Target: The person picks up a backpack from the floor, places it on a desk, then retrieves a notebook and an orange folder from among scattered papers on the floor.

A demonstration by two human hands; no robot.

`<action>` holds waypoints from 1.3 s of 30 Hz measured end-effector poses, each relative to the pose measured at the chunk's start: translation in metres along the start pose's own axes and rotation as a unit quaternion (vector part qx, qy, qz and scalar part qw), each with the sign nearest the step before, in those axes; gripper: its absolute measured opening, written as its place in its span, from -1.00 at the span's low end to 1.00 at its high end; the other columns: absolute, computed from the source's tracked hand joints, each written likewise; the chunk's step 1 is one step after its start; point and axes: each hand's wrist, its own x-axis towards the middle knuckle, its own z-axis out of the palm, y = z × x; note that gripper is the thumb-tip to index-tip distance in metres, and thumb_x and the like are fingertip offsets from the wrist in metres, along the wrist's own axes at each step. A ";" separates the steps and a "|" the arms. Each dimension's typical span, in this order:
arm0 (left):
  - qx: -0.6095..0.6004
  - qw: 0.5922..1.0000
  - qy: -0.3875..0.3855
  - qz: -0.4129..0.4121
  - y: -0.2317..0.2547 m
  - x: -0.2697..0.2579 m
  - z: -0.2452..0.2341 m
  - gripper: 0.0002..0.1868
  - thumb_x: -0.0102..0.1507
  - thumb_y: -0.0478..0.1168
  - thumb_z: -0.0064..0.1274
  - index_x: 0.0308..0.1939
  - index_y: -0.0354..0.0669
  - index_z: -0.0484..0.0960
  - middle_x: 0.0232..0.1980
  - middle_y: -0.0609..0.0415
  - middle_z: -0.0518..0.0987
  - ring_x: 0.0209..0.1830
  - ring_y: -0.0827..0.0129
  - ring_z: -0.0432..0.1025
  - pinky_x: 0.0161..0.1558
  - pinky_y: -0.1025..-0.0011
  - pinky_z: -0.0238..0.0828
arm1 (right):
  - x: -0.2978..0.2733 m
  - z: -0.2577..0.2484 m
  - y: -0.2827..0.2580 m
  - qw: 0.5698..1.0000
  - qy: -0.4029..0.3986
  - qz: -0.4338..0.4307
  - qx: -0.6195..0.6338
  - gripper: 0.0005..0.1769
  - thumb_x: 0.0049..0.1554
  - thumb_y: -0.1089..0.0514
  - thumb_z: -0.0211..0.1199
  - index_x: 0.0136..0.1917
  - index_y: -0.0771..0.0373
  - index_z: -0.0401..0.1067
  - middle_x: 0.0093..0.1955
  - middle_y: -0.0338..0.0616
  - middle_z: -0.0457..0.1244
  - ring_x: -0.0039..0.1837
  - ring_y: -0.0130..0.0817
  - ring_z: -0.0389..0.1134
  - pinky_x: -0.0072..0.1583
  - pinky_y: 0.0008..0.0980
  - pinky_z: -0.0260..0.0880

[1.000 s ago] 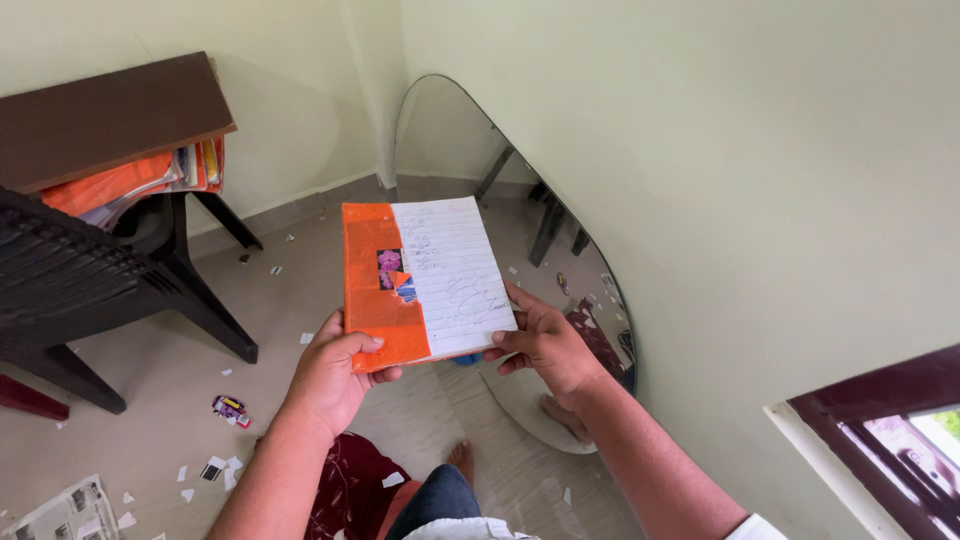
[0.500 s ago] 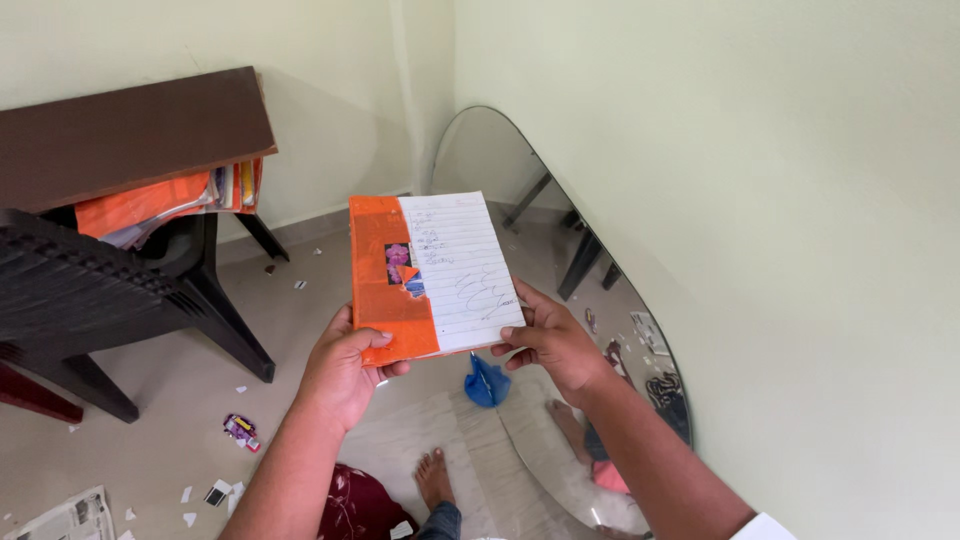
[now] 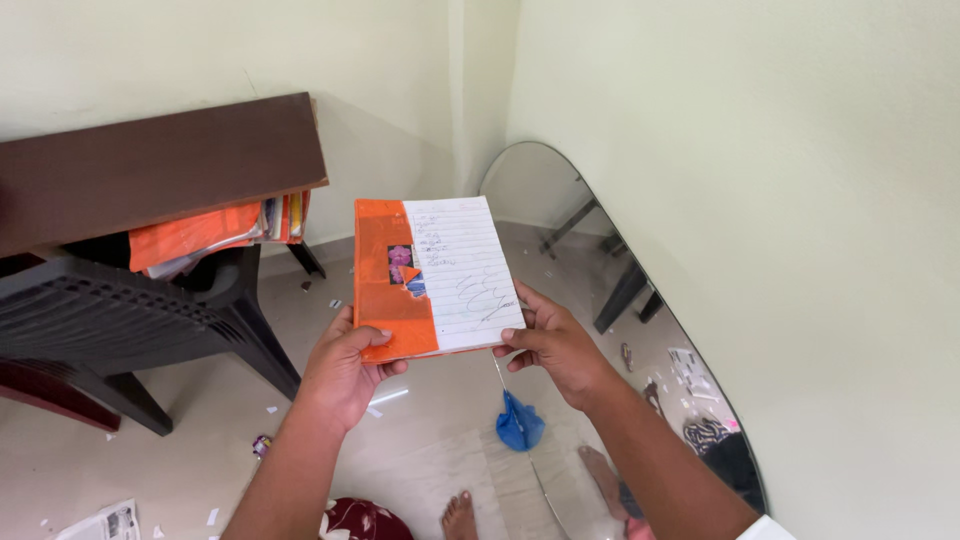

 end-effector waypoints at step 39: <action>0.006 0.987 0.161 0.016 0.113 0.117 -0.034 -0.49 0.28 -0.38 -0.10 0.34 -0.25 0.34 0.03 -0.16 0.63 -0.25 0.35 0.56 -0.25 0.37 0.60 | 0.233 0.040 -0.074 0.995 -0.086 0.032 -0.036 -0.16 0.08 0.34 0.16 0.60 0.05 0.09 0.08 -0.14 0.43 -0.08 -0.39 0.39 -0.07 -0.37 0.45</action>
